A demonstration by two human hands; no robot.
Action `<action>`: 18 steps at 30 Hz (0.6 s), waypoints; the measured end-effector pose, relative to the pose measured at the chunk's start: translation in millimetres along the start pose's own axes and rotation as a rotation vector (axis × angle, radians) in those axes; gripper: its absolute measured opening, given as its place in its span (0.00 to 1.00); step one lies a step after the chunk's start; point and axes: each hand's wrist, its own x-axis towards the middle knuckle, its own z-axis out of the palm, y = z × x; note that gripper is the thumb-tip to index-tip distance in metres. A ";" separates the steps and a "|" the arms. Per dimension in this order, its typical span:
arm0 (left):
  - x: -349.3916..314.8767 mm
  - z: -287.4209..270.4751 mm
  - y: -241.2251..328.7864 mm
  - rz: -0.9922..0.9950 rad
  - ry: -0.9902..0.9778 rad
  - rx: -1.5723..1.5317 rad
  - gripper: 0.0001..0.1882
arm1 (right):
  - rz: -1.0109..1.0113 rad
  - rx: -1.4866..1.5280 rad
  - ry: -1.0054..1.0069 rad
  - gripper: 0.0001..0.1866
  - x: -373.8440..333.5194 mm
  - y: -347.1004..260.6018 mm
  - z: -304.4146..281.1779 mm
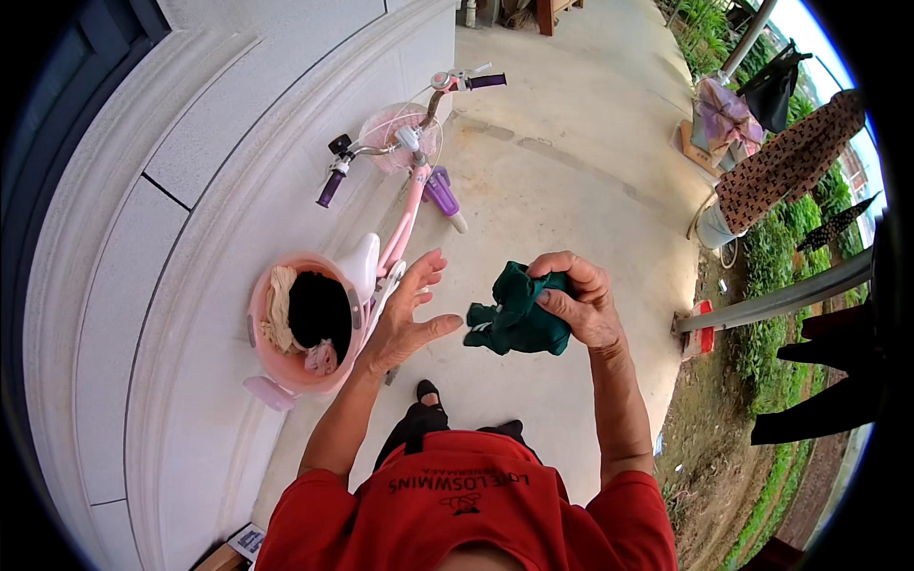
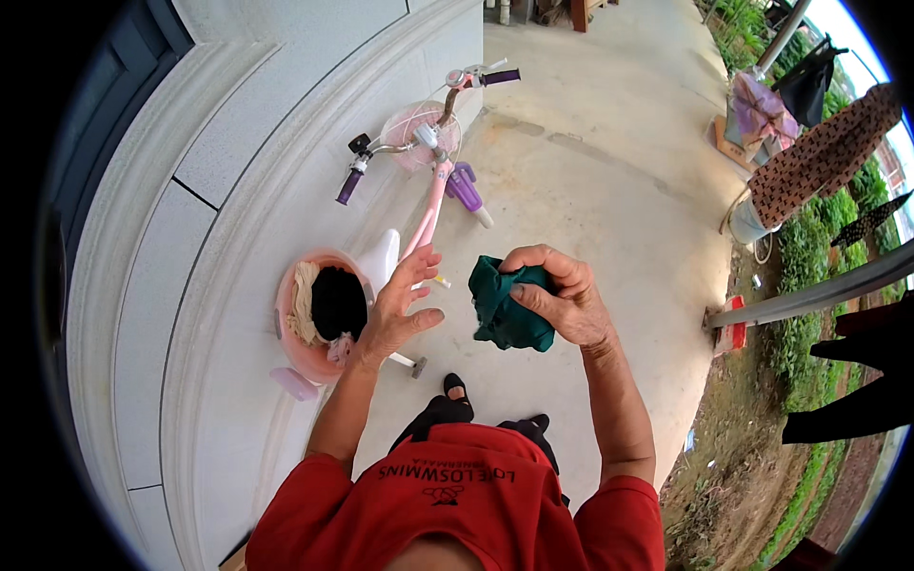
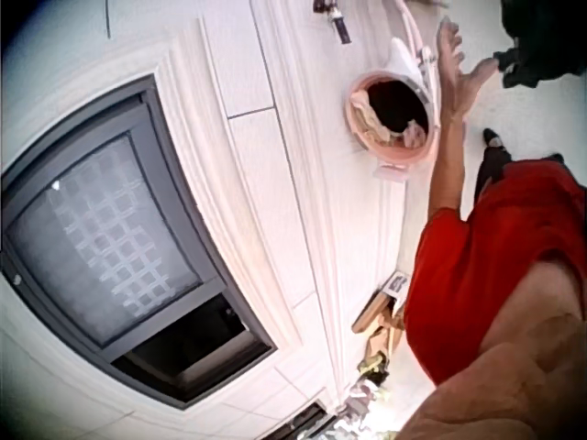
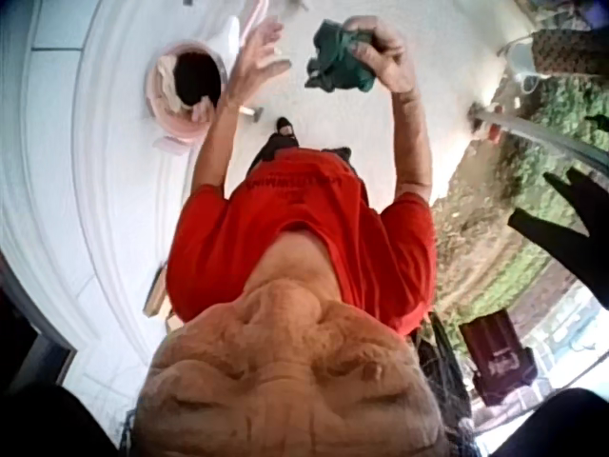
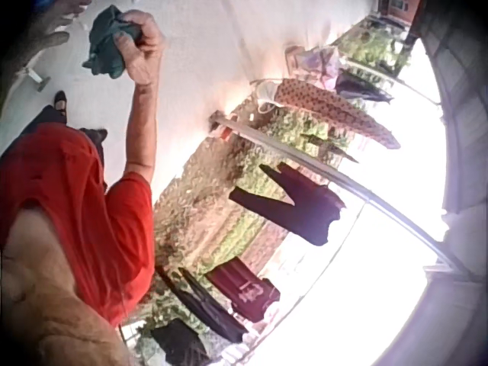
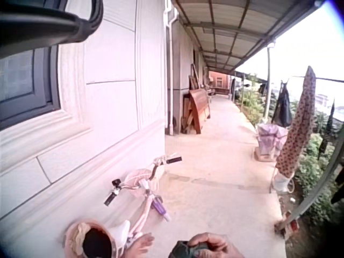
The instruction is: The person hangs wet clothes on a clothesline using hangers. They pick up items from a pink basin, place them on hangers, and hang them on the line. The person handles a green Adidas shirt, a beige garment, and a patterned cloth, placing each on a hanger and hanging it on the line.
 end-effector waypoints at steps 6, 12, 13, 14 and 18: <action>29.9 122.0 40.5 0.248 -0.191 -0.270 0.11 | -0.087 -0.535 0.029 0.20 -65.3 -45.1 -41.4; 23.8 231.4 52.6 0.174 -0.385 -0.432 0.07 | -0.292 -1.231 0.229 0.19 -162.8 -86.7 -97.5; 21.1 249.0 57.3 0.188 -0.391 -0.428 0.07 | -0.256 -1.165 0.234 0.18 -177.1 -93.6 -103.4; 17.3 266.2 64.3 0.203 -0.395 -0.424 0.08 | -0.223 -1.097 0.237 0.18 -190.3 -99.7 -108.8; 2.9 318.3 79.3 0.119 -0.467 -0.404 0.09 | -0.082 -0.937 0.320 0.14 -231.9 -99.9 -126.3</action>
